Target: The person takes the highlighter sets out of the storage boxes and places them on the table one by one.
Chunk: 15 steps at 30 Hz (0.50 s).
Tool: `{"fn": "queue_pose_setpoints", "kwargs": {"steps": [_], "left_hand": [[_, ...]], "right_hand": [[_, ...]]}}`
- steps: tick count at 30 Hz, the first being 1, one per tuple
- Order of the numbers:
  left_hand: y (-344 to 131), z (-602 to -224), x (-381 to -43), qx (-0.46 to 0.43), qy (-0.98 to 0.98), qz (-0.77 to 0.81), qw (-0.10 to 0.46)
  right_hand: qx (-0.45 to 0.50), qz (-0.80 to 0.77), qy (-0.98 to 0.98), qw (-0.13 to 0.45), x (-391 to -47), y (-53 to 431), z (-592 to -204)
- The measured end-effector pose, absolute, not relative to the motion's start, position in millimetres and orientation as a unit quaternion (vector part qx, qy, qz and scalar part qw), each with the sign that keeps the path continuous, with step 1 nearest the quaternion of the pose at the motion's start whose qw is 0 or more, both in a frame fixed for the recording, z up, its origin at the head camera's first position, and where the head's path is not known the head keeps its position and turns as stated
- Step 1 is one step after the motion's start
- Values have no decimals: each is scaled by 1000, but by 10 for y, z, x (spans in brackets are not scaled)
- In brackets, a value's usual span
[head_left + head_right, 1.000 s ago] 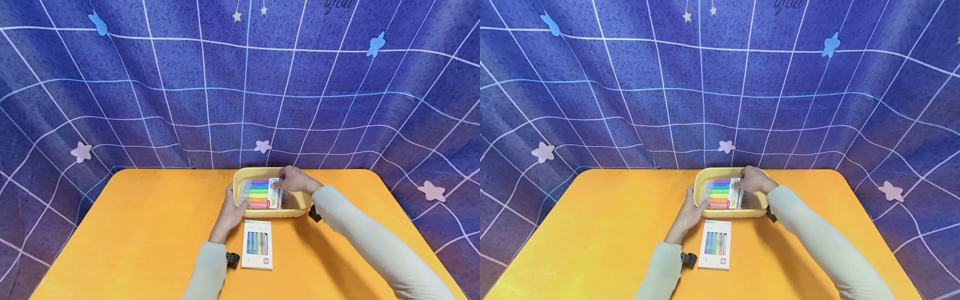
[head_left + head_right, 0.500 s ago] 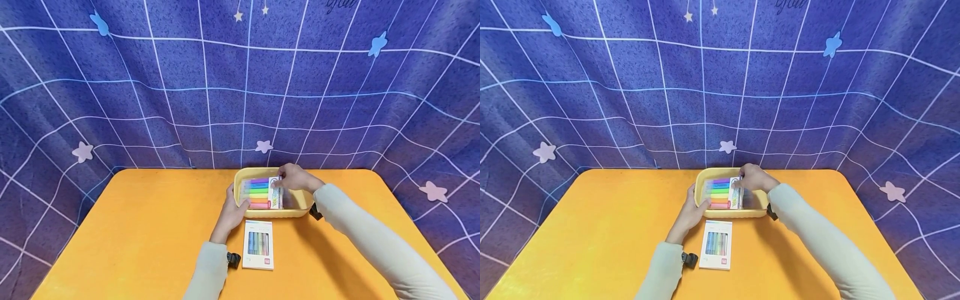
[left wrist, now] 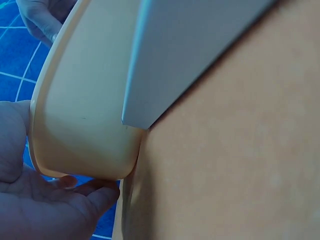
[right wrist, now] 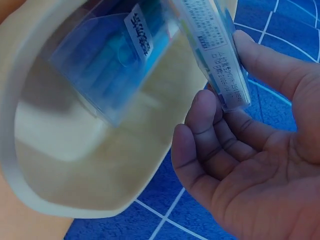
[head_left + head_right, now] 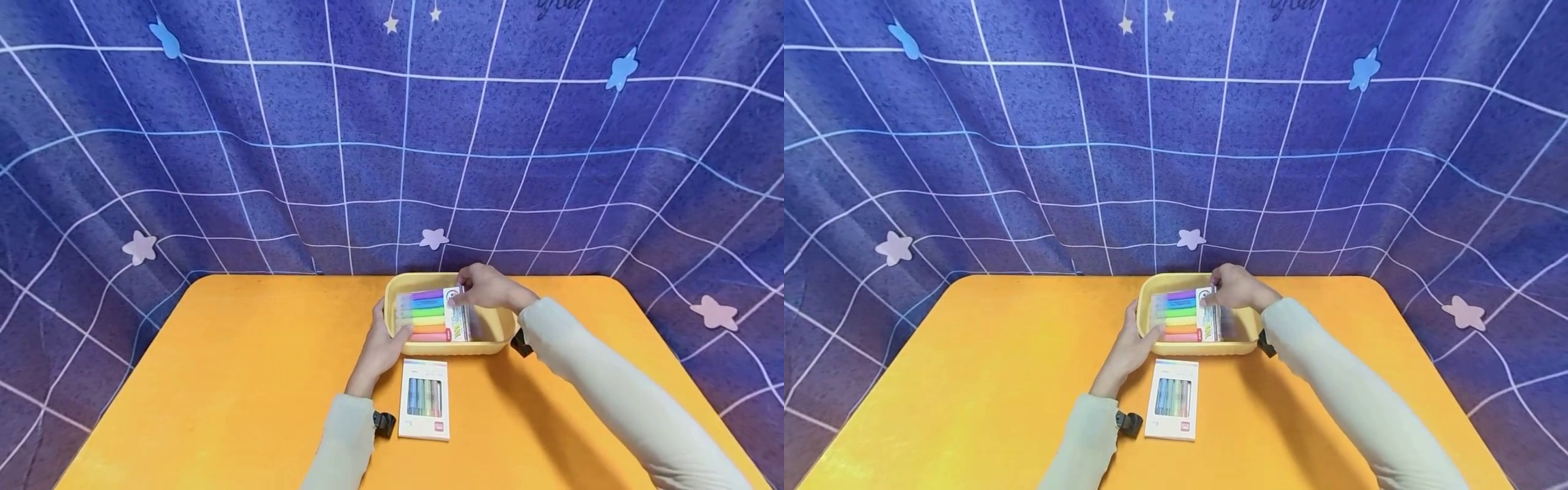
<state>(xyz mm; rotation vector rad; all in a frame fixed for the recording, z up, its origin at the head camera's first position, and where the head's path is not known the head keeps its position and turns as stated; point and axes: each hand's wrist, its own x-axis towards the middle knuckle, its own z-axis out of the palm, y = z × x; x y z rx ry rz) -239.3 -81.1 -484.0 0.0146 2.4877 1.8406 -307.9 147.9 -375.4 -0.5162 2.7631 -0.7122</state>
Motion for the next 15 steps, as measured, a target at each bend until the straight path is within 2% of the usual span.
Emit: {"fn": "queue_pose_setpoints", "kwargs": {"steps": [15], "left_hand": [[-819, -4844, -2386, 14, 805, 593, 22]], "right_hand": [[-229, -223, 937, 143, -2983, 1594, -3798]]}}
